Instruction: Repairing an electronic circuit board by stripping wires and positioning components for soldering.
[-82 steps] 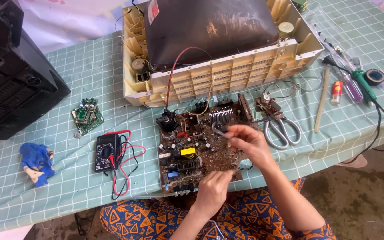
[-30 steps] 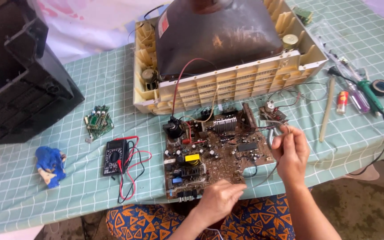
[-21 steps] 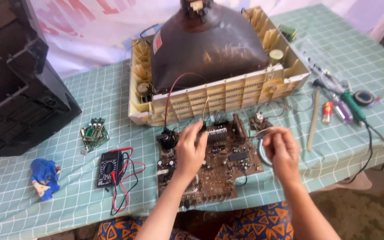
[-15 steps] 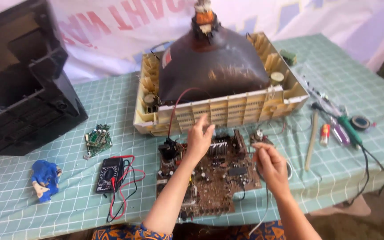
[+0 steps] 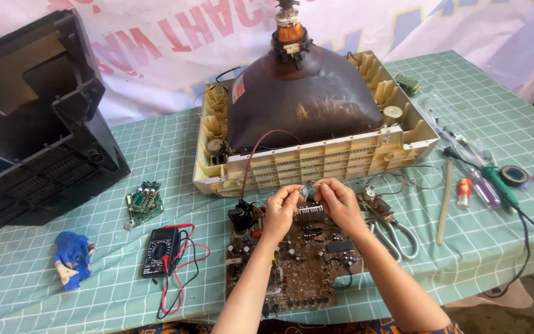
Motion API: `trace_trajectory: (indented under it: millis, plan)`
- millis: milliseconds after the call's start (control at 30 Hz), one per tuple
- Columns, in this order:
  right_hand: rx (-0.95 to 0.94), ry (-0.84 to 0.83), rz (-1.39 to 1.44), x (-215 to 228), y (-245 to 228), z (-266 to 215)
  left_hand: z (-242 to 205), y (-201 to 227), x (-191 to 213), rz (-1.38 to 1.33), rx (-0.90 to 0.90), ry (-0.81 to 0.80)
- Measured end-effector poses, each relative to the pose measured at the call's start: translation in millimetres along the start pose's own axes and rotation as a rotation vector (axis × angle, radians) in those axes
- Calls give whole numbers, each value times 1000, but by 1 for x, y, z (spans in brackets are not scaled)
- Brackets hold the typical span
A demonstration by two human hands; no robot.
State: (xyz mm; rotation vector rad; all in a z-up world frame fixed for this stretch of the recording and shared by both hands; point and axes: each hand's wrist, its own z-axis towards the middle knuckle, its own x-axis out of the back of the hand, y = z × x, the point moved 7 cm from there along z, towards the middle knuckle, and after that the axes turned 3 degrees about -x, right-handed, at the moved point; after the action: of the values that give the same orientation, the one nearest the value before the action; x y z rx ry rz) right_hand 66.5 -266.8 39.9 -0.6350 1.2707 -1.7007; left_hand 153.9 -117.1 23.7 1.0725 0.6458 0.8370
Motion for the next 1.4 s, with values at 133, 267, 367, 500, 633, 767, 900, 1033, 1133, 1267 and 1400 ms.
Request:
trace_trajectory:
  millis: [133, 267, 367, 500, 633, 767, 900, 1033, 1133, 1267, 1400]
  plan:
    - [-79, 57, 46, -15, 8, 4, -5, -15, 4, -118, 30, 27]
    - [-117, 125, 68, -14, 20, 1, -13, -30, 6, -168, 89, 24]
    - [-131, 144, 74, -16, 31, -3, -18, -45, 8, -188, 111, 23]
    - [-145, 144, 19, -23, 37, -4, -22, -54, 12, -248, 87, 31]
    - [-160, 140, -29, -26, 27, -14, -26, -44, 22, -228, 71, 52]
    - [-207, 98, -121, -31, 13, -29, -23, -42, 34, -138, 3, 106]
    - [-439, 120, 18, -20, 31, -44, -30, -18, 27, 28, -73, 83]
    - [-531, 203, 122, -9, 26, -47, -36, -4, 21, 92, -70, 50]
    - [-629, 189, 188, -13, 24, -52, -40, -4, 19, 95, -85, 51]
    - [-680, 71, 158, -24, 32, -55, -40, 2, 16, 99, -154, -5]
    - [-673, 12, 158, -30, 48, -56, -37, 11, 14, 110, -205, -41]
